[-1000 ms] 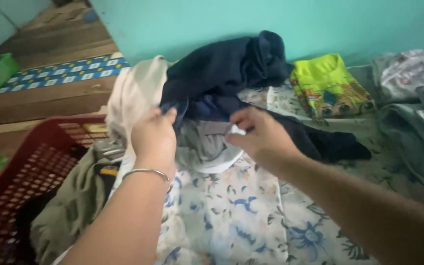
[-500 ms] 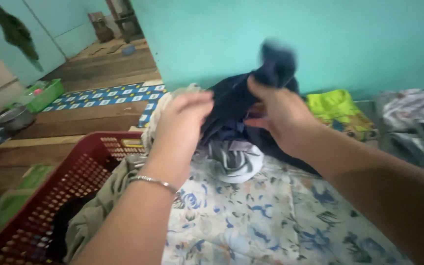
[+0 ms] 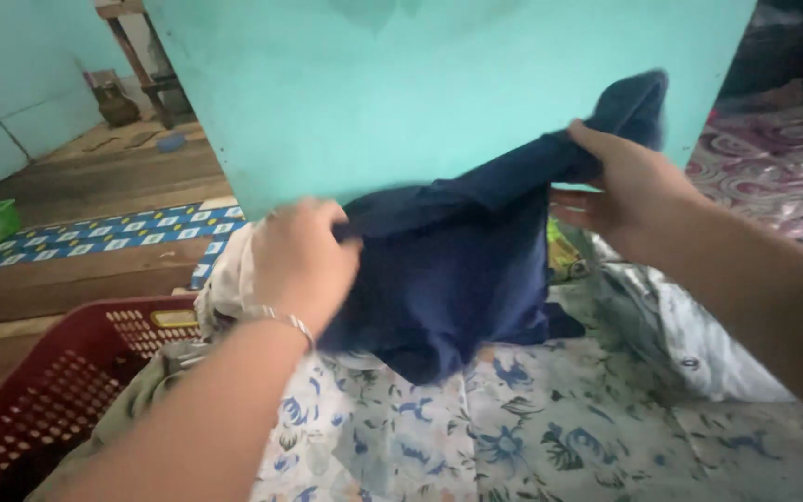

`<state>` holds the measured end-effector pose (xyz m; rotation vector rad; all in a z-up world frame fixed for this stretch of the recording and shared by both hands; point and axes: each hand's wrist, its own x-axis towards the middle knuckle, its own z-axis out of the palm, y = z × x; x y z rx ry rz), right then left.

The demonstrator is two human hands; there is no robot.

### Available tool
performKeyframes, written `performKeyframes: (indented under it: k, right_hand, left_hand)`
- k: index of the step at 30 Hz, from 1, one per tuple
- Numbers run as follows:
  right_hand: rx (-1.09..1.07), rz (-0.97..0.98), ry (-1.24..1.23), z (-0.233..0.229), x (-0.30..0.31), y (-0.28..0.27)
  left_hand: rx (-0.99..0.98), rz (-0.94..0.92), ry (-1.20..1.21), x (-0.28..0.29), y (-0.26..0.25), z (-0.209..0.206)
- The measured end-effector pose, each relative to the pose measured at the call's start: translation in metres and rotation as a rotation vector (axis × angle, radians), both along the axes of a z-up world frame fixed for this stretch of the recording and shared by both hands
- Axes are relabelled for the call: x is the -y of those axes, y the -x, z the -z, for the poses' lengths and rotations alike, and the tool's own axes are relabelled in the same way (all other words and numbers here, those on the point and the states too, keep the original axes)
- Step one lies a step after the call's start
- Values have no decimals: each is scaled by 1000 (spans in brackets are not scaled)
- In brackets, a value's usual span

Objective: Folding various garments including jeans and t-shirts on a bed and organizing them into a laundry basket.

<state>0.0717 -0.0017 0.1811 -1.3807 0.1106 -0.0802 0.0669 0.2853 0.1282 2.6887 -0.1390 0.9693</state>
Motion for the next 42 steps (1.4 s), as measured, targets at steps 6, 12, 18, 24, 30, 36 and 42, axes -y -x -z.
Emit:
performKeyframes:
  k: [6, 12, 18, 24, 30, 36, 42]
  right_hand:
    - [186, 191, -50, -20, 74, -21]
    - [522, 340, 699, 7, 126, 11]
    - [-348, -302, 728, 161, 100, 49]
    - [-318, -152, 802, 183, 108, 45]
    - [100, 330, 1265, 199, 163, 5]
    - [-290, 104, 1116, 184, 136, 0]
    - [8, -128, 887, 163, 44, 59]
  left_hand:
    - [392, 119, -44, 24, -43, -61]
    - [552, 272, 63, 36, -37, -55]
    - [-204, 124, 142, 26, 8, 67]
    - [-323, 322, 358, 92, 61, 108]
    - [-483, 504, 512, 126, 70, 93]
    - [-513, 518, 430, 128, 73, 108]
    - [-624, 406, 867, 144, 56, 119]
